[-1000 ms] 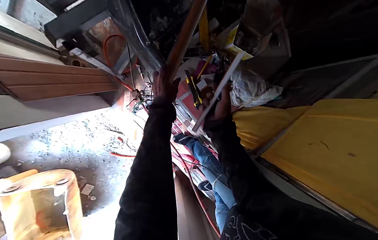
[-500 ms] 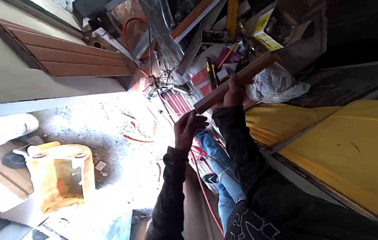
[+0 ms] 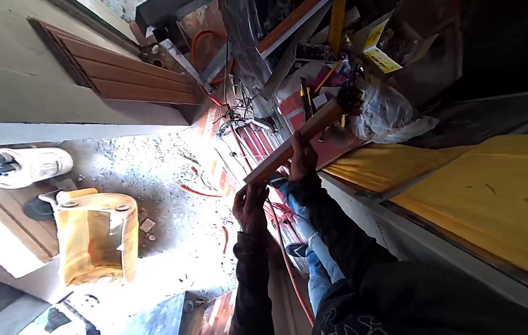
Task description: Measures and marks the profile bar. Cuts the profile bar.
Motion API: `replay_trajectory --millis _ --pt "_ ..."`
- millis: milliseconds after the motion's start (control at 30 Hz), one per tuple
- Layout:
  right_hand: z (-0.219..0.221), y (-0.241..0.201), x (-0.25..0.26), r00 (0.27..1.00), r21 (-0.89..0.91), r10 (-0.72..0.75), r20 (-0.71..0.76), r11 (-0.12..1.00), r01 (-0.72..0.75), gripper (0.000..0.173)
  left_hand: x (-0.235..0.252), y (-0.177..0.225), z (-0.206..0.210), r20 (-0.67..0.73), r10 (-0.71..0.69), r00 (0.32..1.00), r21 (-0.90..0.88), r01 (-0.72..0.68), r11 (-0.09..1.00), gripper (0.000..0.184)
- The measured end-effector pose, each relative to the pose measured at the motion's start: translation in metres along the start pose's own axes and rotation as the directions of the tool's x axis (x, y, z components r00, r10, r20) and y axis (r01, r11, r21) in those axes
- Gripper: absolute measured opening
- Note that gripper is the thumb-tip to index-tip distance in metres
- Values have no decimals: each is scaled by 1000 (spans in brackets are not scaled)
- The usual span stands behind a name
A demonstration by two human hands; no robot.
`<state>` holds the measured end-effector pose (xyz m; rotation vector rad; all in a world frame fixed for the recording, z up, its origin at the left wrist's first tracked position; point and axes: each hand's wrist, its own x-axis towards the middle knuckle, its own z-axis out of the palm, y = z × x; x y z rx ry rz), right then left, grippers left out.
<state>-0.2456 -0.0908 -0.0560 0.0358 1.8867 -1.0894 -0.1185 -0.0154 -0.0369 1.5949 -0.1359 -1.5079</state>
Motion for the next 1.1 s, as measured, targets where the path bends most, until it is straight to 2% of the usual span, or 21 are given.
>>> replay_trajectory --millis 167,233,300,367,433,533,567,600,633,667,700,733,767,800,833,900,933,1000,1033,1067,1100 --pt "-8 28 -19 987 -93 -153 50 983 157 46 -52 2 -51 -60 -5 998 -38 3 999 14" --pt "-17 35 -40 972 -230 -144 185 955 186 55 -80 -1 -75 -5 23 1000 35 -23 999 40" --pt "-16 42 -62 930 -288 -128 343 928 234 49 -112 -2 -101 70 -7 998 148 -4 989 73" --pt "-13 39 -89 849 -307 -88 522 909 283 39 -141 0 -120 160 -103 982 179 74 981 85" --pt "-13 46 -109 718 -319 2 696 897 307 37 -153 -1 -128 260 -189 947 138 157 978 91" --pt "-16 58 -117 543 -269 -1 840 868 417 36 -150 -3 -118 299 -204 932 192 150 970 54" --pt "-13 52 -103 541 -297 -30 840 810 506 37 -145 -4 -111 298 -195 934 225 130 966 47" --pt "-8 38 -77 593 -376 -46 804 733 567 38 -141 -6 -105 289 -185 939 248 113 962 43" --pt "-1 24 -40 693 -442 -120 711 689 574 38 -139 -7 -102 271 -180 946 267 106 958 40" --pt "7 12 8 795 -488 -283 537 665 566 39 -138 -9 -101 247 -182 952 283 109 953 39" --pt "16 -4 62 867 -516 -398 300 696 498 40 -138 -12 -101 216 -191 958 304 120 945 39" --pt "21 -25 110 912 -478 -406 68 789 387 41 -138 -15 -104 177 -198 964 331 131 934 39" --pt "23 -41 153 931 -407 -351 -101 868 284 41 -139 -19 -112 152 -205 967 364 138 921 39" --pt "19 -54 186 945 -378 -278 -172 904 197 43 -141 -25 -121 130 -219 967 388 154 909 39" --pt "12 -59 216 960 -339 -210 -183 930 139 45 -145 -32 -130 95 -239 966 400 183 898 39" --pt "4 -68 252 995 -277 -70 -74 960 47 51 -157 -44 -145 2 -289 957 413 262 872 38" --pt "-1 -69 257 999 -326 -52 -6 944 47 52 -163 -48 -153 -40 -314 949 420 301 856 38" --pt "-11 -77 238 963 -457 -270 9 855 244 46 -180 -54 -168 -118 -343 932 411 361 837 36" --pt "-24 -101 200 931 -566 -346 115 747 348 42 -191 -55 -176 -152 -352 923 396 384 834 35" --pt "-46 -169 143 921 -751 -90 380 552 363 42 -202 -58 -184 -179 -345 921 372 388 843 35" --pt "-64 -222 88 828 -774 -71 557 316 548 38 -212 -61 -188 -201 -331 922 346 383 857 34"
